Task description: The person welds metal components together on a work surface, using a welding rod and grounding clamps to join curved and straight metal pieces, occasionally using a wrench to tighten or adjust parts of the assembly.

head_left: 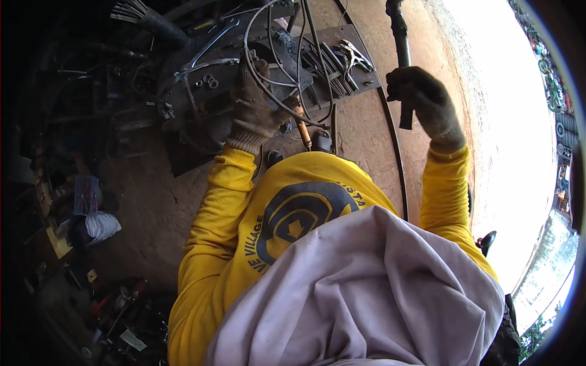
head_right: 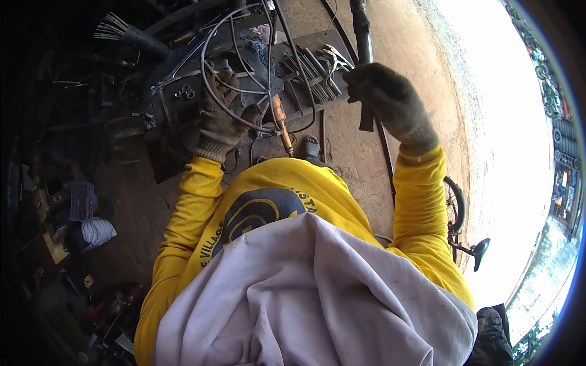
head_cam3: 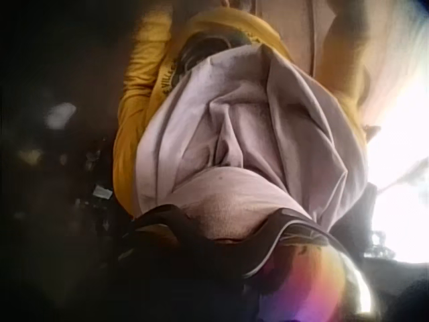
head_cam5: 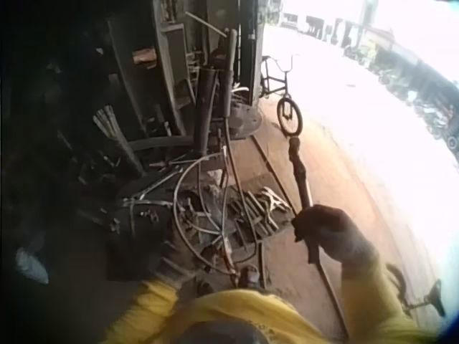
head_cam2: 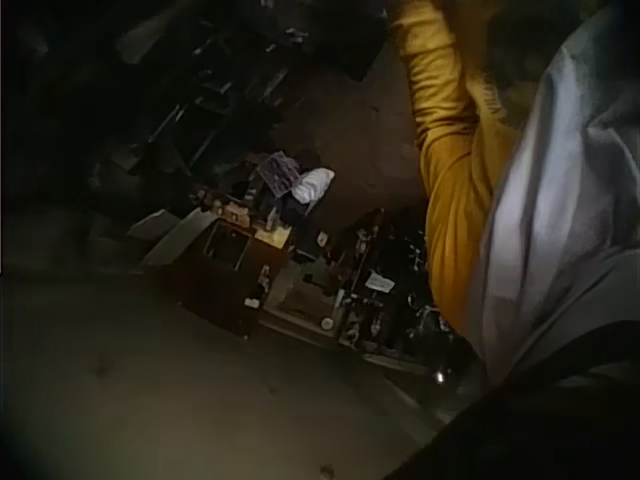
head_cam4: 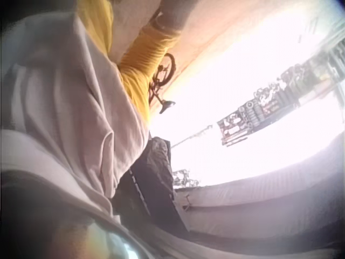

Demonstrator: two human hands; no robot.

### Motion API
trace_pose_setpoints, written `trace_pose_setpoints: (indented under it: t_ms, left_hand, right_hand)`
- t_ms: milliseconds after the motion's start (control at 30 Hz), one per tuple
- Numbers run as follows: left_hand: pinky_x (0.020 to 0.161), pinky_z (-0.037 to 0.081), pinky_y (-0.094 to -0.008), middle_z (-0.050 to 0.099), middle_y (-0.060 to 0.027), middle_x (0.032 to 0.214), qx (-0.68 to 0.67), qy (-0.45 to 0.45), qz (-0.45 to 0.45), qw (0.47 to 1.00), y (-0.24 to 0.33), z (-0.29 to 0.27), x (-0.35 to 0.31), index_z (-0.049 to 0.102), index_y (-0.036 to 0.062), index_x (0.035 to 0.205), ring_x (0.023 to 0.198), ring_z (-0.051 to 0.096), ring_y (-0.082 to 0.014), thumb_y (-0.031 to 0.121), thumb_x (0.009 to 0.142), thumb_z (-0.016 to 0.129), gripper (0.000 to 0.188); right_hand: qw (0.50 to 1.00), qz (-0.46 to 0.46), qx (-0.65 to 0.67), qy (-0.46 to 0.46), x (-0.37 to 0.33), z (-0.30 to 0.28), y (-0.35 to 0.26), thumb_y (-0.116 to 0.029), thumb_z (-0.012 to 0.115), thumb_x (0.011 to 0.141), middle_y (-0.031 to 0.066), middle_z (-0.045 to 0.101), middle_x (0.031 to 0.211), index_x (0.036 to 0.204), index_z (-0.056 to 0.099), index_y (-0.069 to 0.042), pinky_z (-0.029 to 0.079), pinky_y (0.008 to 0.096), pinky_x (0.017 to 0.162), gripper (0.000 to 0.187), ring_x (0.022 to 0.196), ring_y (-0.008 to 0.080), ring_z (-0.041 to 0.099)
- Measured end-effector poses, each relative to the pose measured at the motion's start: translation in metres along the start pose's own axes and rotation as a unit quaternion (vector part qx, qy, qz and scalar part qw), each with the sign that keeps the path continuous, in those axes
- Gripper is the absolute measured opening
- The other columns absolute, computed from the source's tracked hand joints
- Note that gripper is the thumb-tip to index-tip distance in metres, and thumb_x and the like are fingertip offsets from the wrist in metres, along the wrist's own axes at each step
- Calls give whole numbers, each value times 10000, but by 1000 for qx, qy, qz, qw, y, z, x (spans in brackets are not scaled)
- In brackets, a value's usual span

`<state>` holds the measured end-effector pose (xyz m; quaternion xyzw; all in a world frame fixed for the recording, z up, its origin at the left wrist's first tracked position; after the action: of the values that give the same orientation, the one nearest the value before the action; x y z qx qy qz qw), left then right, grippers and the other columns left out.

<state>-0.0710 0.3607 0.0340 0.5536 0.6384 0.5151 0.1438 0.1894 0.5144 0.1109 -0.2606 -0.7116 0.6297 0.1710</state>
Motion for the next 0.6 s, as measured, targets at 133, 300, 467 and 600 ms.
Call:
trace_pose_setpoints:
  t_ms: [133,300,467,600]
  left_hand:
    - [1148,452,-414,444,-224,1463,193,-45,43,979,26,10,10,127,-33,1592,1355,514,-319,377,783,880,1178]
    - [1154,445,-431,421,-246,1474,171,-60,20,983,31,20,9,138,-47,1580,1355,509,-340,376,795,866,1151]
    - [1130,473,-450,409,-264,1475,190,-53,61,978,42,29,8,111,-44,1580,1356,502,-358,346,792,879,1167]
    - [1098,478,-489,416,-279,1449,242,-25,47,969,47,28,4,270,-51,1495,1321,503,-406,485,805,819,1031]
  right_hand:
    - [964,-48,-104,239,-34,-11,60,-8,637,963,108,674,1035,1438,524,-40,563,275,689,489,828,129,664]
    - [974,180,37,133,-35,32,138,-139,645,986,61,686,920,1400,549,-40,544,300,617,436,739,100,641]
    - [977,64,-160,127,-39,65,167,-227,644,982,188,727,1018,1344,592,-39,573,407,749,411,869,315,734]
    - [968,143,-205,35,-24,91,147,-233,644,974,231,708,1116,1367,575,-51,561,450,869,439,1028,380,706]
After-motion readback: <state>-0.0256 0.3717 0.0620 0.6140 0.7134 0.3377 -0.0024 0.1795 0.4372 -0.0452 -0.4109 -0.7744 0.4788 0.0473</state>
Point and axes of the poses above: each hand's wrist, its own x-axis towards the middle knuckle, its own z-axis out of the palm, y = z × x, the point moved 10 cm from there along x, towards the middle knuckle
